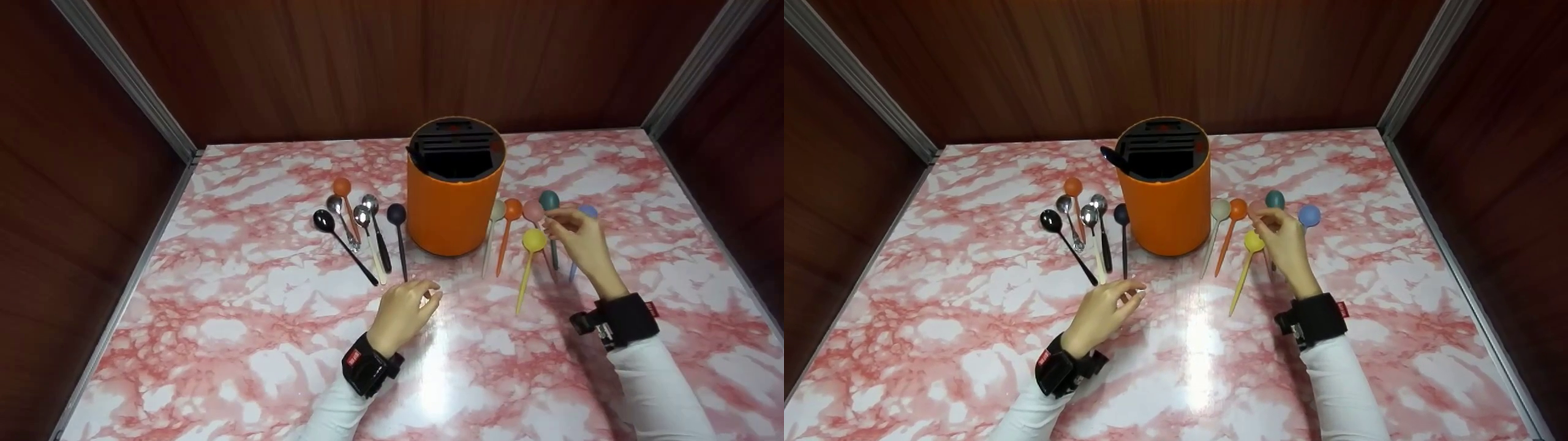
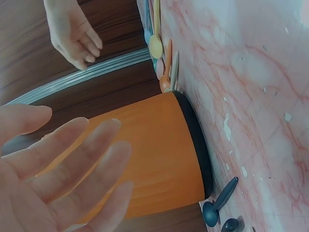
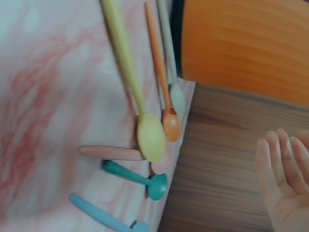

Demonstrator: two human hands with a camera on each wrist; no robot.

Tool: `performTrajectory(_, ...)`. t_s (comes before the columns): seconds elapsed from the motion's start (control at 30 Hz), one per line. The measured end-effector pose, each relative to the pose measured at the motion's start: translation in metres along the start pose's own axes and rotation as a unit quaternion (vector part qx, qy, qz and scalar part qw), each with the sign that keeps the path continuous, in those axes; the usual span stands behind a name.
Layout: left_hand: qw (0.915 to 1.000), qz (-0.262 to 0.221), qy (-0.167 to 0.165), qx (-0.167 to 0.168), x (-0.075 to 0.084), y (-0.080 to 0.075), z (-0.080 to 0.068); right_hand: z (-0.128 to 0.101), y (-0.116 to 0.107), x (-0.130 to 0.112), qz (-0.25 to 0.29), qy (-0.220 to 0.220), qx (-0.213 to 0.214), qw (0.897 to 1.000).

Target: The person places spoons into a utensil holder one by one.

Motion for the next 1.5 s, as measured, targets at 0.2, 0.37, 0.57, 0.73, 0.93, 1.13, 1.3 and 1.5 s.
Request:
performTrajectory(0.2,1.0,-0.001,0.001,0.0,-0.001,0.001,0.0,-0.001,0.006,0.008,-0.062,0.012,-0.016,0.998)
performTrajectory(0.37,1.0,0.0,0.006,0.003,-0.001,0.001,0.0,0.0,0.011,0.017,-0.084,0.012,-0.028,0.996)
performTrajectory(0.57,1.0,-0.001,0.005,0.001,-0.001,0.001,0.0,0.0,0.015,0.022,-0.12,0.005,-0.024,0.992)
performTrajectory(0.73,1.0,-0.001,0.001,0.001,-0.001,0.0,0.0,0.0,0.017,0.027,-0.137,0.03,-0.055,0.989)
performTrajectory(0.93,1.0,0.004,0.002,0.008,-0.002,-0.001,-0.001,-0.002,0.02,0.031,-0.163,0.062,-0.085,0.981)
performTrajectory(1.13,1.0,0.0,0.004,0.004,-0.002,-0.001,0.0,-0.005,0.022,0.036,-0.158,0.098,-0.106,0.977)
performTrajectory(1.3,1.0,-0.001,0.0,-0.009,-0.002,-0.001,0.0,-0.006,0.023,0.041,-0.18,0.119,-0.123,0.969)
performTrajectory(1.5,0.9999,-0.003,-0.007,-0.015,-0.005,-0.002,0.0,-0.006,0.024,0.041,-0.21,0.115,-0.137,0.961)
Point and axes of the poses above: each hand's wrist, its own z-axis towards the middle knuckle, its own y-axis out of the palm, x = y × z, the point moved 5 cm from there along z, towards the middle knuckle, and after that the axes turned 1 degree about -x, right-handed, at the moved point
